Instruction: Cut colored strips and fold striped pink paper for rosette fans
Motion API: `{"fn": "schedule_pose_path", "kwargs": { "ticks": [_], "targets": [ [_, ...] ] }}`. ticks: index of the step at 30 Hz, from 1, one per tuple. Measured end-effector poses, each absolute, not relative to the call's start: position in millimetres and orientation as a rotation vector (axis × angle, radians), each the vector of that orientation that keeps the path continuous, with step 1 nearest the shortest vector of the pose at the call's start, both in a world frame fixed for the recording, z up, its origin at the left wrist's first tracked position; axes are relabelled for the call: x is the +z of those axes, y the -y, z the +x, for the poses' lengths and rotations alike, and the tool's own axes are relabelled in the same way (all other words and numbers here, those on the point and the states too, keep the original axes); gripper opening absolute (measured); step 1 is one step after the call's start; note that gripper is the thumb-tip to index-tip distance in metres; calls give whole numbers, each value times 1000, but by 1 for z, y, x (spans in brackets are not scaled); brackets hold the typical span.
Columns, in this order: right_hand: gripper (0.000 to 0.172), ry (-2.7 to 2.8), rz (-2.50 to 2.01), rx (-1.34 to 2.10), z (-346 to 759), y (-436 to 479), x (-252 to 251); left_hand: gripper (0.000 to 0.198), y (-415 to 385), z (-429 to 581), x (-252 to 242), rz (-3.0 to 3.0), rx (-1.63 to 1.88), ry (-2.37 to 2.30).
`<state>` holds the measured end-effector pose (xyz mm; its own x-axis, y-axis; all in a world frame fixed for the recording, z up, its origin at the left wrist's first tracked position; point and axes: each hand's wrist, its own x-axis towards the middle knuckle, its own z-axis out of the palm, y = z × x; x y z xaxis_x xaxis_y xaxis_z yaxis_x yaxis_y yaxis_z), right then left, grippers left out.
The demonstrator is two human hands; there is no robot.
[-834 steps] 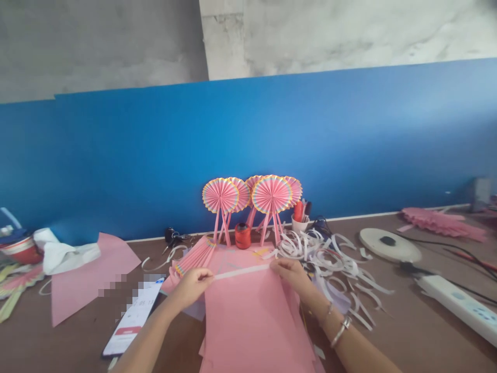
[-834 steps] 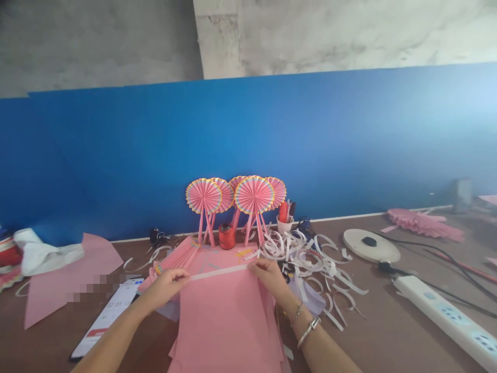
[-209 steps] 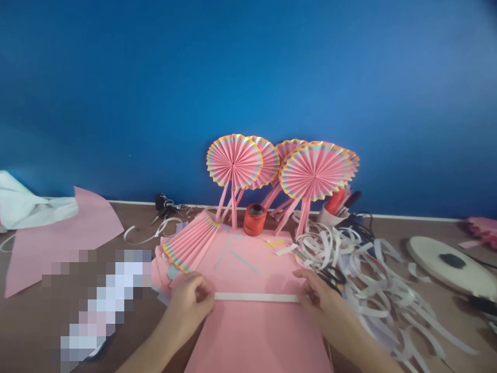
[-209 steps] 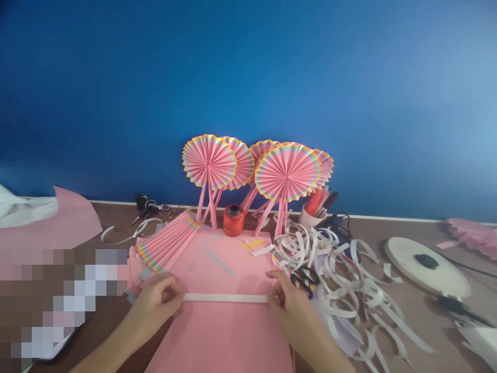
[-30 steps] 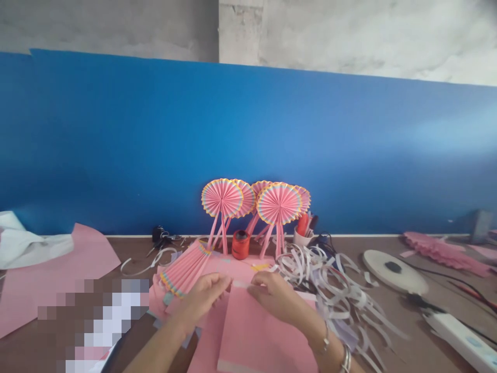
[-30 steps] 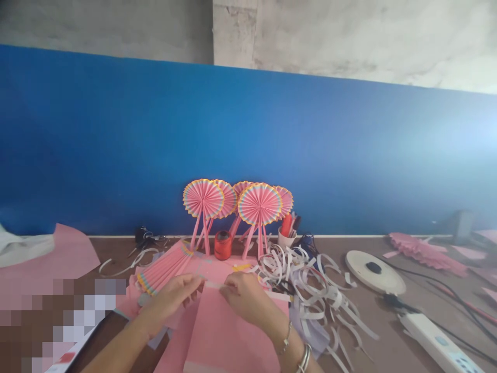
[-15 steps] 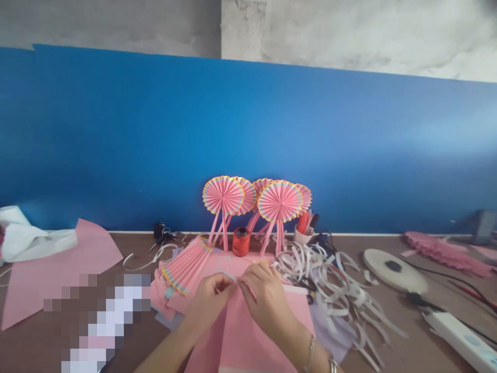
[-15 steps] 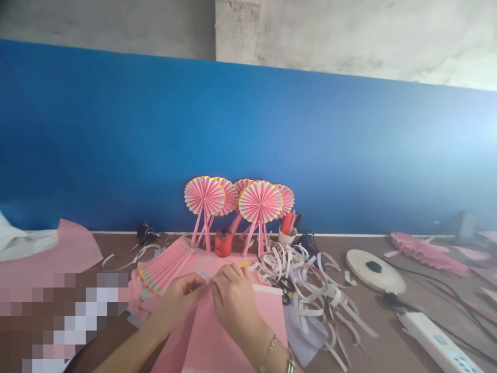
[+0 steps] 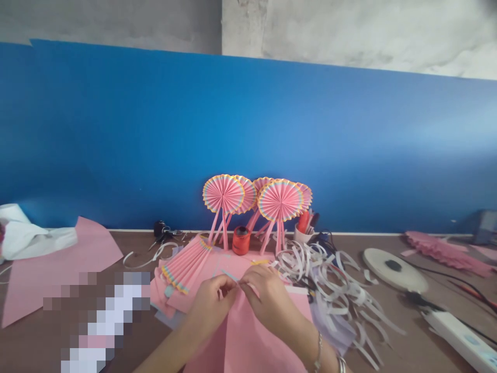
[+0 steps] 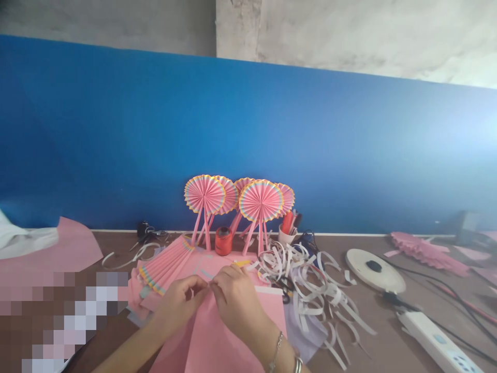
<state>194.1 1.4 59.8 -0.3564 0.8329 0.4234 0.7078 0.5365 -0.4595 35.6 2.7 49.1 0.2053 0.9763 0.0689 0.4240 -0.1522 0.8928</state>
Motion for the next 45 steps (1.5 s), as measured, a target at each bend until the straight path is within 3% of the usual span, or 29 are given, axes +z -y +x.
{"fn": "schedule_pose_path", "kwargs": {
  "ticks": [15, 20, 23, 45],
  "targets": [
    [25, 2103, -1341, 425, 195, -1, 62, 21, -6, 37, 47, 1682, 892, -1321],
    [9, 2093, -1256, 144, 194, -1, 62, 22, -9, 36, 42, 1578, 950, -1298],
    [14, 2129, -1188, 20, 191, 0, 63, 25, -6, 37, 43, 1602, 951, -1310],
    [17, 2146, -1185, 150, 189, 1, 59, 25, 3, 42, 43, 1668, 925, -1425]
  ]
}}
